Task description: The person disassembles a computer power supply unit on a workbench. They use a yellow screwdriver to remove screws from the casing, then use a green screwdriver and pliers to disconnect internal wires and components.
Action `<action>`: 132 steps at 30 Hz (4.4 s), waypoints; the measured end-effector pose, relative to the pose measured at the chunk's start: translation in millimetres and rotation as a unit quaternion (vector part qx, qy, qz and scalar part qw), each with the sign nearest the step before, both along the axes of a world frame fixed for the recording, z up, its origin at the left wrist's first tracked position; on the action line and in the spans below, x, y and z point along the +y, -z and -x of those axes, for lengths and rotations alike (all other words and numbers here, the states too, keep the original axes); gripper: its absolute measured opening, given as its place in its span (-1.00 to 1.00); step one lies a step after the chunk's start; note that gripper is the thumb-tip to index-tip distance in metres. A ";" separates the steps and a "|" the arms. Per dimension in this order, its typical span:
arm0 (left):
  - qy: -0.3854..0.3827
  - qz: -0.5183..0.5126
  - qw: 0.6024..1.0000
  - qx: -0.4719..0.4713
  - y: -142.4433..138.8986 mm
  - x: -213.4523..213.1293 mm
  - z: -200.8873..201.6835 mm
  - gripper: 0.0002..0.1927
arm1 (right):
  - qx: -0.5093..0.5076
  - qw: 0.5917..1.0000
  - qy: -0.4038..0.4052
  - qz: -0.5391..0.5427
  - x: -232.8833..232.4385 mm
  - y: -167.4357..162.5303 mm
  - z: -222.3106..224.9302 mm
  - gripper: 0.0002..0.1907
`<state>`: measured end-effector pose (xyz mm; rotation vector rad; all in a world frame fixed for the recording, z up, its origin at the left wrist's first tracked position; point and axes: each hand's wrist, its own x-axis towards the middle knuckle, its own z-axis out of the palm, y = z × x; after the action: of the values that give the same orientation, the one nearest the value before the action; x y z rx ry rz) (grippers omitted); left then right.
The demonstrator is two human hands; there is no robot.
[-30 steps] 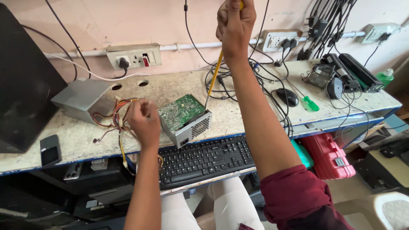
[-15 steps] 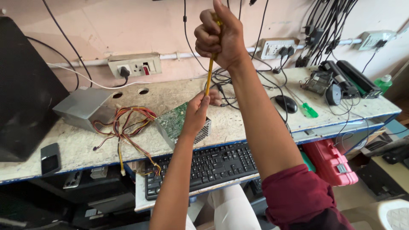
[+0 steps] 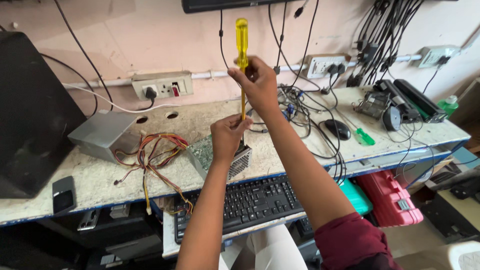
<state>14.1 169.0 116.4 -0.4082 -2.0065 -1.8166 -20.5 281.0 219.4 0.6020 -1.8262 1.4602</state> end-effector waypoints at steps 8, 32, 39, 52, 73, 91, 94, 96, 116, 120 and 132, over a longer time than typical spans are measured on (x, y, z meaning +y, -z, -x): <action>0.048 0.021 0.998 0.042 14.7 5.0 15.4 -0.80 | -0.044 0.998 0.002 0.039 11.9 65.6 -8.8 -0.78; 0.049 -0.027 0.998 0.002 6.1 -3.0 2.7 -0.77 | -0.002 0.995 -0.094 -0.015 27.7 6.6 -28.1 -0.13; 0.014 -0.004 0.998 0.065 8.8 -3.0 1.7 -0.63 | 0.201 0.976 0.007 -0.080 11.9 -45.7 -34.7 -0.53; 0.077 0.238 0.967 0.042 34.9 -33.6 -1.5 -0.79 | 0.220 0.975 0.001 0.009 10.8 -56.5 -46.8 -0.68; 0.050 0.220 0.974 0.022 22.7 -36.6 -13.7 -0.77 | 0.009 0.997 -0.035 0.075 -9.8 -0.8 -12.7 -0.80; -0.001 0.253 0.960 0.117 44.7 -32.7 9.2 -0.79 | -0.073 0.993 0.085 -0.032 17.6 117.6 -22.3 -0.76; 0.009 0.252 0.964 0.086 51.5 -32.0 11.6 -0.81 | -0.096 0.995 0.007 0.003 28.0 121.0 -23.9 -0.59; 0.010 0.266 0.960 0.084 52.0 -31.8 13.5 -0.81 | -0.099 0.994 -0.034 0.011 35.5 122.7 -24.9 -0.58; 0.013 0.294 0.954 0.053 41.3 -20.8 13.1 -0.87 | -0.146 0.935 -0.037 0.320 170.9 213.2 16.6 -0.71; 0.006 0.315 0.945 0.092 45.4 -10.2 15.6 -0.90 | -0.152 0.868 -0.113 0.458 194.1 222.2 23.8 -0.70; -0.024 0.456 0.864 0.212 29.8 66.2 -8.7 -0.90 | -0.170 0.907 -0.074 0.377 214.3 231.6 36.2 -0.70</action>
<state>22.7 235.2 86.6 -0.9099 -2.3599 -0.5326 -56.7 495.2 -12.2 0.0904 -1.2855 2.3034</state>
